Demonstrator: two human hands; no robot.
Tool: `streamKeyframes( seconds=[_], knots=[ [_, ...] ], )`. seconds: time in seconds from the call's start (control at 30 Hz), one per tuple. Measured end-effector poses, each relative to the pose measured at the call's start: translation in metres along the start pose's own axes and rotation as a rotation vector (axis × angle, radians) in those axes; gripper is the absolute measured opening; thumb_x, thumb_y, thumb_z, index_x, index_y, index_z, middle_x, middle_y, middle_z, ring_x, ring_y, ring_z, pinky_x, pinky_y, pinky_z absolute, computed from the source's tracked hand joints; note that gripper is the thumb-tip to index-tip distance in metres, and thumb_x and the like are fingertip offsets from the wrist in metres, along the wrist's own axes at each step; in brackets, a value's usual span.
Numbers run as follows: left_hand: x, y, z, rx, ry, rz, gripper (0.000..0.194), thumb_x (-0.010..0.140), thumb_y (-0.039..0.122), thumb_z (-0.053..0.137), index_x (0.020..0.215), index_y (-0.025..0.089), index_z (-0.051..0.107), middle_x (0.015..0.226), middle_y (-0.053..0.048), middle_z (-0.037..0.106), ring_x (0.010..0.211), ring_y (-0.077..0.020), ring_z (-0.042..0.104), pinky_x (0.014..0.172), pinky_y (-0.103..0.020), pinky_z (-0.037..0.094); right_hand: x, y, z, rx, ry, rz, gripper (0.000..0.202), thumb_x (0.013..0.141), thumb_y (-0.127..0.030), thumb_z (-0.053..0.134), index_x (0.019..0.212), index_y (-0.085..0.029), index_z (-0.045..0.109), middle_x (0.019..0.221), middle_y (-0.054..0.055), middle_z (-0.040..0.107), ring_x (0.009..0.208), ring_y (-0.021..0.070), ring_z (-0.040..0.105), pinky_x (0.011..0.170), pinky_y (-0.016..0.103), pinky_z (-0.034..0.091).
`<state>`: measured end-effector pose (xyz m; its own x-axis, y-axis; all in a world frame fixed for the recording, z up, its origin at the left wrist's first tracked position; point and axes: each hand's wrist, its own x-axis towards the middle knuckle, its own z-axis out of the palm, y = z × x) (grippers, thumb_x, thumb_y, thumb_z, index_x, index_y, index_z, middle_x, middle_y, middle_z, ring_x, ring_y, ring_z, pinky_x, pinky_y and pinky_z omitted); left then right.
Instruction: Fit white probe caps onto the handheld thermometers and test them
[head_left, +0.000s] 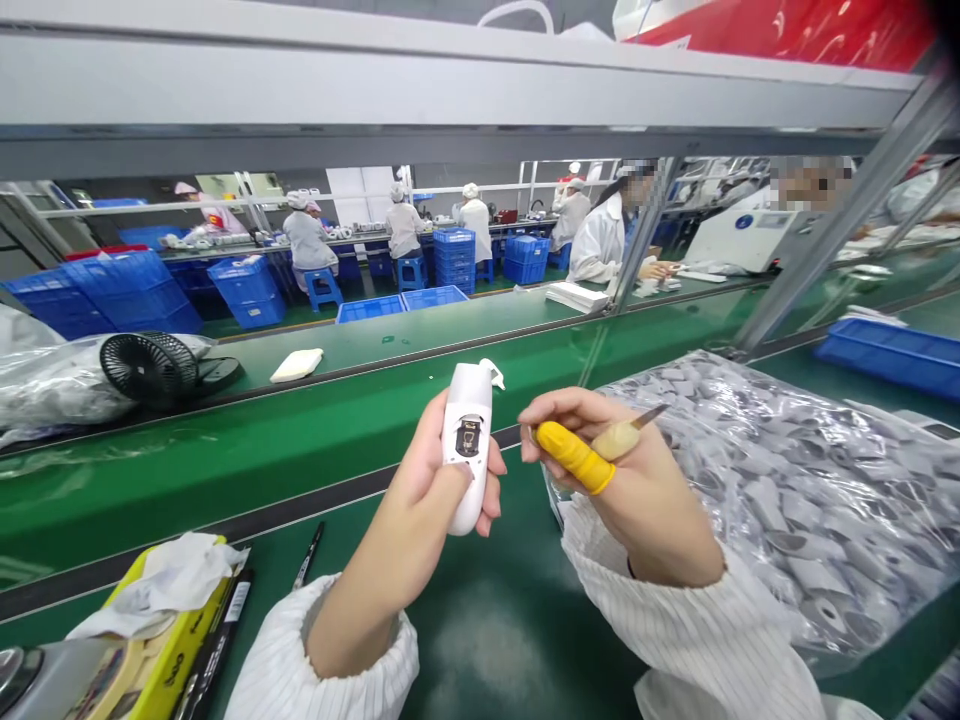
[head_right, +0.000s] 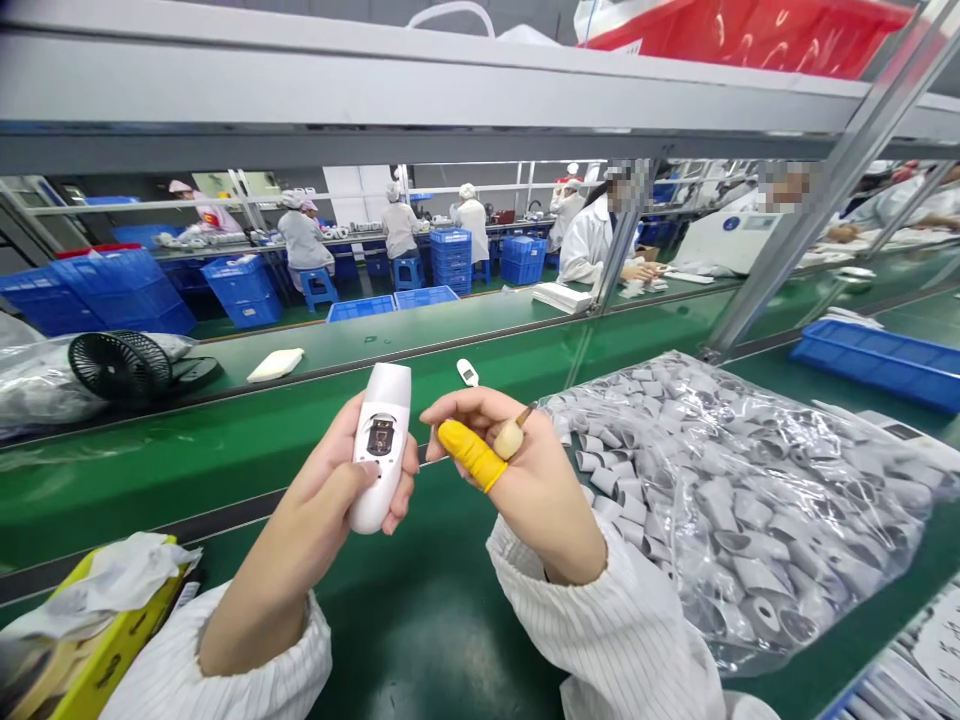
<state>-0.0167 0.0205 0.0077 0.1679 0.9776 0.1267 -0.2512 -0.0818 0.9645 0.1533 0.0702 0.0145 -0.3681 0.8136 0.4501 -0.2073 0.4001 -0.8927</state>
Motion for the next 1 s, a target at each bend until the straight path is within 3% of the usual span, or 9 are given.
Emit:
streamKeyframes(
  seconds=[0.13, 0.23, 0.33, 0.5, 0.57, 0.7, 0.9, 1.0],
  knots=[
    [0.001, -0.002, 0.000, 0.006, 0.025, -0.012, 0.056, 0.091, 0.010, 0.040, 0.144, 0.028, 0.032, 0.091, 0.000, 0.060, 0.065, -0.0099, 0.057, 0.057, -0.021, 0.051, 0.005, 0.005, 0.000, 0.055, -0.006, -0.044, 0.021, 0.079, -0.033, 0.080, 0.092, -0.020, 0.069, 0.074, 0.001, 0.068, 0.063, 0.0123, 0.068, 0.045, 0.018, 0.048],
    [0.004, -0.005, 0.000, 0.028, 0.026, -0.022, 0.051, 0.092, 0.012, 0.042, 0.141, 0.027, 0.035, 0.092, 0.000, 0.061, 0.065, -0.0097, 0.057, 0.059, -0.021, 0.051, 0.005, 0.008, -0.003, 0.056, 0.020, -0.081, 0.024, 0.075, -0.036, 0.083, 0.081, -0.020, 0.066, 0.074, 0.001, 0.068, 0.068, 0.0141, 0.070, 0.057, 0.023, 0.057],
    [0.005, -0.008, 0.000, 0.027, 0.010, -0.018, 0.047, 0.092, 0.011, 0.041, 0.137, 0.026, 0.039, 0.093, 0.001, 0.060, 0.065, -0.0092, 0.057, 0.059, -0.021, 0.051, 0.004, 0.009, -0.005, 0.028, -0.006, -0.032, 0.026, 0.076, -0.038, 0.082, 0.087, -0.019, 0.068, 0.080, 0.003, 0.072, 0.074, 0.0149, 0.071, 0.067, 0.026, 0.059],
    [0.004, -0.009, 0.001, 0.029, 0.017, -0.033, 0.048, 0.092, 0.009, 0.041, 0.137, 0.026, 0.038, 0.090, 0.002, 0.060, 0.064, -0.0092, 0.057, 0.060, -0.021, 0.051, 0.000, 0.007, -0.006, 0.049, -0.035, -0.016, 0.016, 0.081, -0.032, 0.079, 0.091, -0.021, 0.072, 0.078, 0.002, 0.076, 0.062, 0.0122, 0.069, 0.050, 0.020, 0.053],
    [0.003, -0.009, 0.003, 0.032, 0.024, -0.039, 0.047, 0.093, 0.011, 0.041, 0.137, 0.026, 0.037, 0.090, 0.001, 0.062, 0.065, -0.0095, 0.057, 0.060, -0.021, 0.051, -0.002, 0.007, -0.004, -0.011, 0.031, -0.113, 0.004, 0.084, -0.023, 0.075, 0.088, -0.023, 0.074, 0.073, 0.000, 0.075, 0.058, 0.0110, 0.067, 0.047, 0.019, 0.050],
    [0.003, -0.010, 0.007, 0.027, 0.020, -0.035, 0.050, 0.092, 0.010, 0.041, 0.139, 0.026, 0.037, 0.084, 0.002, 0.061, 0.063, -0.0094, 0.056, 0.060, -0.021, 0.051, -0.007, 0.008, 0.001, -0.298, 0.168, -0.395, 0.021, 0.083, -0.005, 0.069, 0.088, -0.024, 0.076, 0.077, 0.000, 0.074, 0.067, 0.0130, 0.069, 0.058, 0.024, 0.056],
    [-0.001, -0.012, 0.011, 0.068, 0.067, 0.002, 0.060, 0.095, 0.012, 0.040, 0.150, 0.032, 0.029, 0.073, 0.004, 0.058, 0.065, -0.0104, 0.056, 0.063, -0.020, 0.051, -0.010, 0.013, 0.007, -0.650, 0.153, -0.730, 0.028, 0.092, -0.004, 0.057, 0.105, -0.024, 0.070, 0.074, 0.000, 0.076, 0.074, 0.0143, 0.072, 0.066, 0.025, 0.059],
    [-0.003, -0.012, 0.014, 0.116, 0.122, 0.003, 0.059, 0.096, 0.015, 0.041, 0.151, 0.035, 0.032, 0.082, 0.003, 0.060, 0.065, -0.0090, 0.057, 0.060, -0.018, 0.051, -0.010, 0.015, 0.008, -0.829, 0.161, -0.870, 0.019, 0.092, -0.003, 0.058, 0.095, -0.018, 0.069, 0.071, 0.001, 0.075, 0.064, 0.0122, 0.069, 0.058, 0.021, 0.056]
  ],
)
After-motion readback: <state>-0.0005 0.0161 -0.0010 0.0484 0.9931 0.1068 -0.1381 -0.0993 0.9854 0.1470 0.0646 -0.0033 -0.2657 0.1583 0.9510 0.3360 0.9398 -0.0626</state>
